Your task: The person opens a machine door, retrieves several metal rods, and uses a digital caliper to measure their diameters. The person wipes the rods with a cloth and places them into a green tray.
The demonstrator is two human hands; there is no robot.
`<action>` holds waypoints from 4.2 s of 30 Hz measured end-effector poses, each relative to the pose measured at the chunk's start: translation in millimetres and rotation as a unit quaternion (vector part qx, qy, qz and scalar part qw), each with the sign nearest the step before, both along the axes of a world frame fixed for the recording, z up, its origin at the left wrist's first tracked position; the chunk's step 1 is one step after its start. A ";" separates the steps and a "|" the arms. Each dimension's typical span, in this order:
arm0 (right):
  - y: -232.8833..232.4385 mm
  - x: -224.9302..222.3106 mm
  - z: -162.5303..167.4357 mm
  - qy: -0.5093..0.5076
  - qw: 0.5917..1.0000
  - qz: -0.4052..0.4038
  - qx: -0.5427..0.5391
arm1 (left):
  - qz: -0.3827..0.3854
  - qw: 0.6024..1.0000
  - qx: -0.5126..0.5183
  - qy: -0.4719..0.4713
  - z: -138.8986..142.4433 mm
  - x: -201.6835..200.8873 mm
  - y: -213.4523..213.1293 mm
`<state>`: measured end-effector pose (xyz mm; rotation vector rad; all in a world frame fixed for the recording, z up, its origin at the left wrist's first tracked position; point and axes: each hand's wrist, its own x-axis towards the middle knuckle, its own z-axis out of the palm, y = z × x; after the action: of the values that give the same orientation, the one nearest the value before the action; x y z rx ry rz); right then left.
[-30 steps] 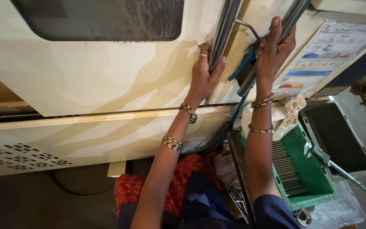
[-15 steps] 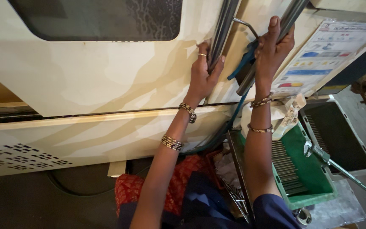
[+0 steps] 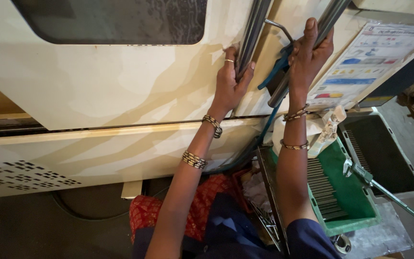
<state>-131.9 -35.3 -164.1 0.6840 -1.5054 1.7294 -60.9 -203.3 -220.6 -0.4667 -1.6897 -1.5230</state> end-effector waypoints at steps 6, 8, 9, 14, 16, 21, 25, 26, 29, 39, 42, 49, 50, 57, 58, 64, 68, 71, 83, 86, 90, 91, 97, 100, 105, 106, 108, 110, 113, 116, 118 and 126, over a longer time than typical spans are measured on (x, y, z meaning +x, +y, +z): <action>-1.5 4.8 2.1 -0.010 1.000 0.005 -0.013 | -0.012 1.000 0.008 -0.001 -1.0 0.9 1.5; -2.2 6.0 2.7 -0.004 1.000 0.008 -0.009 | -0.009 1.000 0.009 0.012 -1.9 0.9 2.2; -2.7 6.3 3.0 -0.006 1.000 0.012 -0.013 | -0.004 1.000 0.008 0.017 -2.1 0.7 2.3; -3.7 5.0 3.2 -0.018 1.000 0.012 -0.020 | 0.001 1.000 0.006 0.011 -2.6 -2.7 1.7; -3.4 4.0 2.8 -0.016 1.000 0.013 -0.020 | 0.004 1.000 0.005 -0.006 -2.6 -3.7 1.5; -2.5 3.5 0.9 -0.016 1.000 0.003 -0.011 | 0.003 1.000 0.005 -0.017 -3.2 -2.9 2.1; -2.9 3.4 0.9 -0.021 1.000 0.011 -0.019 | -0.002 0.999 0.010 0.045 -2.8 -2.8 2.4; -2.9 3.7 0.7 -0.021 1.000 0.011 -0.019 | -0.002 1.000 0.009 0.026 -3.0 -2.6 2.6; -3.4 3.5 1.0 -0.030 0.999 0.011 -0.030 | -0.002 1.000 0.009 -0.002 -2.9 -2.6 2.8; -4.7 3.0 2.2 -0.035 0.999 0.019 -0.033 | 0.012 1.000 -0.009 -0.003 -2.3 -3.9 -0.6; -5.2 1.1 2.9 -0.039 0.998 0.021 -0.036 | 0.011 0.999 -0.011 -0.030 -2.0 -5.9 -1.4; -6.1 0.0 1.1 -0.032 0.999 0.025 -0.033 | 0.008 1.000 0.006 -0.017 -3.8 -6.6 1.3; -6.4 0.0 0.7 -0.027 0.999 0.027 -0.032 | 0.008 1.000 0.006 -0.014 -4.2 -6.6 1.0; -6.5 -0.4 -0.1 -0.034 0.999 0.013 -0.026 | 0.008 1.000 0.012 0.000 -5.4 -8.8 2.3; -6.3 -0.6 0.2 -0.036 0.999 0.018 -0.032 | 0.006 1.000 0.014 0.006 -5.7 -8.8 2.5; -5.6 0.9 0.6 -0.031 0.998 0.034 -0.035 | -0.001 1.000 0.006 0.004 -6.5 -7.3 1.6; -4.7 1.3 0.1 -0.035 0.998 0.028 -0.033 | -0.008 1.000 0.009 -0.010 -3.9 -6.5 1.3; -4.0 0.4 -0.3 -0.026 0.999 0.030 -0.036 | -0.013 1.000 0.008 -0.010 -2.2 -5.4 1.2; -3.8 0.1 -2.5 -0.020 0.999 0.034 -0.028 | -0.013 1.000 0.010 -0.022 -2.1 -2.3 -0.6; -2.3 -2.6 -4.2 -0.003 0.999 0.034 -0.028 | -0.008 1.000 0.013 -0.018 -3.1 -3.1 1.0; 1.0 -3.2 -6.8 0.006 1.000 0.010 -0.002 | 0.002 0.999 0.006 0.032 -4.6 -4.3 3.0; 1.6 -2.5 -7.6 0.006 1.000 0.010 -0.002 | 0.004 0.999 0.005 0.050 -5.0 -4.4 3.4; -0.3 -3.2 -6.8 -0.008 1.000 0.008 -0.016 | 0.004 1.000 0.006 0.002 -6.0 -6.4 2.8; -2.6 -5.5 -6.0 -0.012 1.000 0.009 -0.021 | 0.002 1.000 0.011 -0.016 -5.9 -9.0 0.9; -2.1 -5.9 -7.2 -0.013 0.999 0.017 -0.026 | 0.001 0.999 0.009 -0.034 -6.3 -10.8 0.7; -1.9 -6.1 -7.4 -0.007 1.000 0.016 -0.023 | 0.001 0.999 0.008 -0.033 -6.5 -10.7 0.9; -1.3 -6.8 -7.5 -0.009 1.000 0.013 -0.025 | 0.001 1.000 0.010 -0.006 -6.4 -10.7 1.7; -0.7 -7.7 -7.4 -0.023 0.999 0.009 -0.032 | 0.005 1.000 0.007 0.012 -6.2 -10.8 2.1; 0.4 -8.5 -7.1 -0.003 1.000 0.001 -0.016 | 0.008 1.000 -0.002 0.003 -5.7 -11.0 2.1; 0.7 -7.9 -7.2 -0.008 1.000 -0.007 -0.014 | -0.001 0.999 -0.005 -0.042 -5.2 -11.1 1.7; 0.7 -7.0 -7.6 -0.006 1.000 -0.007 -0.012 | -0.003 0.998 -0.004 -0.065 -4.8 -10.7 1.7; 4.7 -8.6 -12.1 -0.004 1.000 -0.018 0.002 | 0.003 1.000 -0.013 -0.027 -4.4 -9.1 2.0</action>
<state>-140.6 -30.6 -176.2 0.6485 -1.5178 1.7054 -70.1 -201.3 -225.0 -0.4371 -1.7529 -1.5233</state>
